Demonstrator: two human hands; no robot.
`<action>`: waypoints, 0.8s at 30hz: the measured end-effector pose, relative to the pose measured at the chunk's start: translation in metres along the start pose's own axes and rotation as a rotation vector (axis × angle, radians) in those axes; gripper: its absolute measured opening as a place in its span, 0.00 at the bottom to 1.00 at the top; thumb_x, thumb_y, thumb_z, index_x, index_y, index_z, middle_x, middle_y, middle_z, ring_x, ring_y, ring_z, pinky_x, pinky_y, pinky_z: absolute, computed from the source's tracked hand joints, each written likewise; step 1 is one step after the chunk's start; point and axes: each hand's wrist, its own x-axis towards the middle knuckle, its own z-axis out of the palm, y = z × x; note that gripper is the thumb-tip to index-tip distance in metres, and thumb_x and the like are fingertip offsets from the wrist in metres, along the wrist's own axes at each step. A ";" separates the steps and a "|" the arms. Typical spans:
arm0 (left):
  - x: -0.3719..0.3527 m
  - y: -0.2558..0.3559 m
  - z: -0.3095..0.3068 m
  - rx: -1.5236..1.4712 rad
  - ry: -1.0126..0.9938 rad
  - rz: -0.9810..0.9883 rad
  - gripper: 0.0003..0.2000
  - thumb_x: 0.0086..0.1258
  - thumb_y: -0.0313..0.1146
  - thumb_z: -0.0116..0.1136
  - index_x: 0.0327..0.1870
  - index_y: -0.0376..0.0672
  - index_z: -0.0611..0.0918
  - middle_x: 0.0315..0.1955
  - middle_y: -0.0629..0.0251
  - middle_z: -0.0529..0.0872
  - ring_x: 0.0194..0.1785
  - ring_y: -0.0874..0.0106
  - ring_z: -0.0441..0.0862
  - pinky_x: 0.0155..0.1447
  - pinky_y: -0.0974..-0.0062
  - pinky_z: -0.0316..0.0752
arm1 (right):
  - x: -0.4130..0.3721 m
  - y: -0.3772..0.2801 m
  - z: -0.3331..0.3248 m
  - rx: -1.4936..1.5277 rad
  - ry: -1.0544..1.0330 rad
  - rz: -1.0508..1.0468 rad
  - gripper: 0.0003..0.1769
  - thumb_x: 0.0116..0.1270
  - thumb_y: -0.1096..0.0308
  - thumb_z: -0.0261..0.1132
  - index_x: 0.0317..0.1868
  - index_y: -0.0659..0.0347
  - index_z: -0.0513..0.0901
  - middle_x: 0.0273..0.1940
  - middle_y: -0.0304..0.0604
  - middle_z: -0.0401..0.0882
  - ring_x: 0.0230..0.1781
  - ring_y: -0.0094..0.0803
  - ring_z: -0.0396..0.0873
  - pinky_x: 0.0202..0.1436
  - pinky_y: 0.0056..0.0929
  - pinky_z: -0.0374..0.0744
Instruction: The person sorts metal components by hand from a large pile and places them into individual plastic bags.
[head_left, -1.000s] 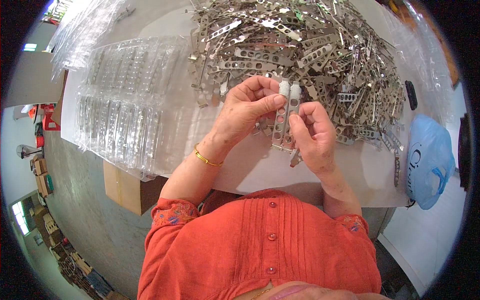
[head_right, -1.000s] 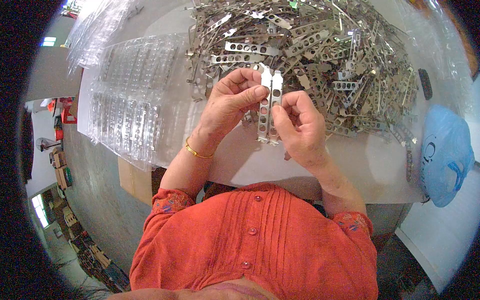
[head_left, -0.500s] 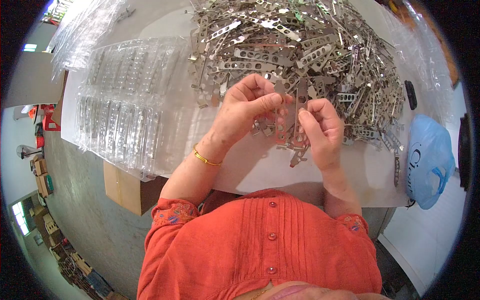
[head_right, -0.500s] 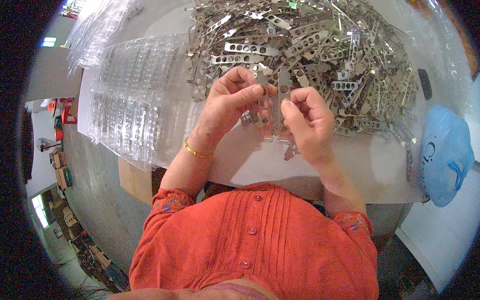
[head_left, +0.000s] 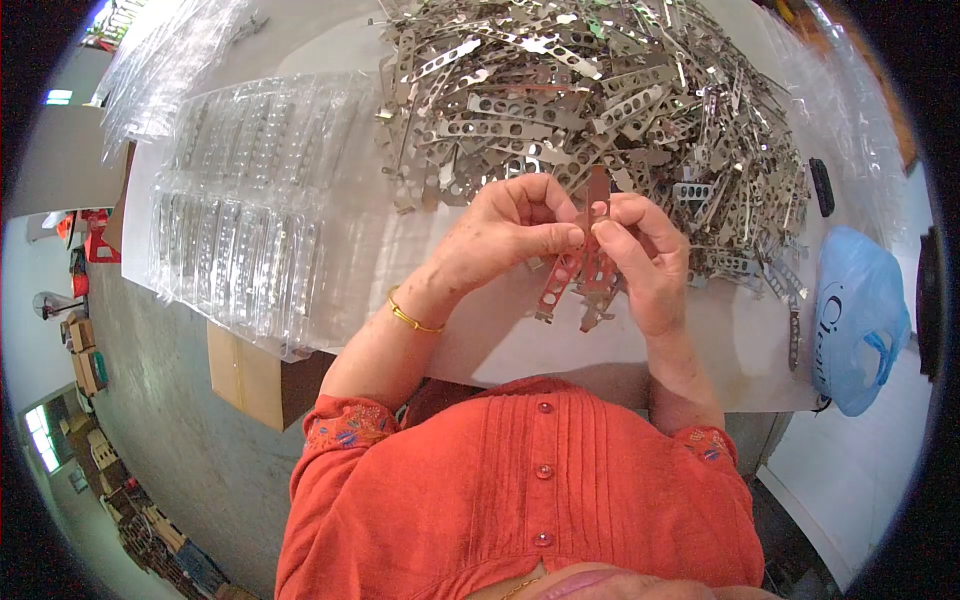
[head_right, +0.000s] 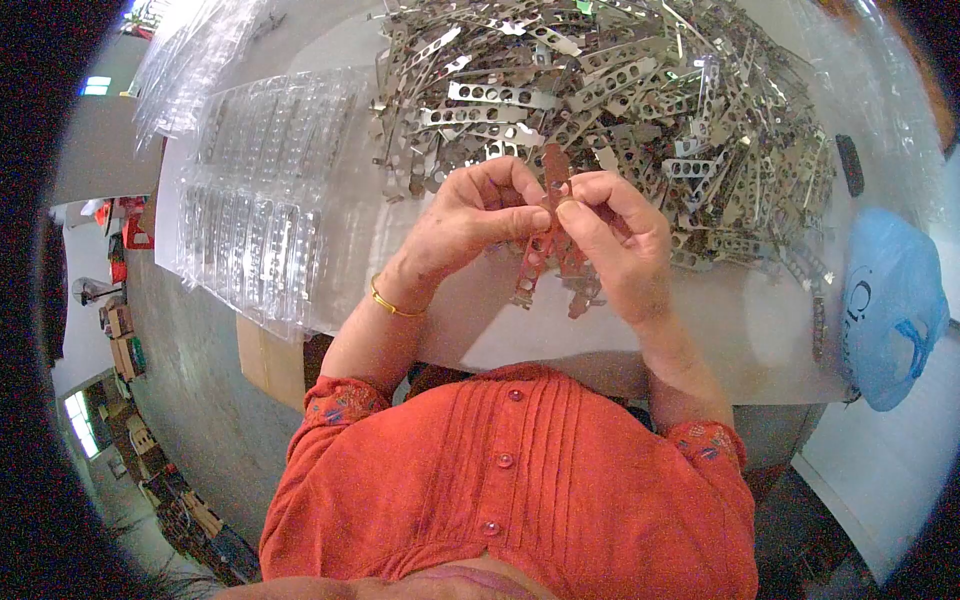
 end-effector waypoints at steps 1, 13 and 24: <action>0.000 0.000 0.000 0.032 0.005 0.005 0.06 0.69 0.24 0.65 0.39 0.36 0.78 0.31 0.62 0.86 0.32 0.74 0.85 0.37 0.75 0.82 | 0.000 0.000 0.000 -0.006 -0.009 -0.003 0.02 0.71 0.76 0.64 0.42 0.64 0.81 0.45 0.34 0.78 0.39 0.13 0.74 0.40 0.15 0.74; -0.002 0.002 0.003 0.012 -0.019 -0.036 0.09 0.72 0.33 0.65 0.42 0.37 0.80 0.35 0.65 0.87 0.38 0.77 0.85 0.39 0.79 0.80 | 0.002 -0.007 0.003 -0.050 0.045 0.008 0.03 0.74 0.70 0.64 0.43 0.60 0.82 0.33 0.28 0.78 0.27 0.10 0.70 0.28 0.13 0.69; -0.001 -0.001 0.007 -0.030 -0.141 -0.142 0.11 0.75 0.35 0.61 0.48 0.37 0.79 0.35 0.66 0.86 0.32 0.77 0.83 0.34 0.78 0.79 | 0.004 0.000 -0.004 0.035 0.139 0.011 0.05 0.74 0.70 0.64 0.46 0.60 0.82 0.33 0.29 0.79 0.23 0.11 0.68 0.25 0.13 0.68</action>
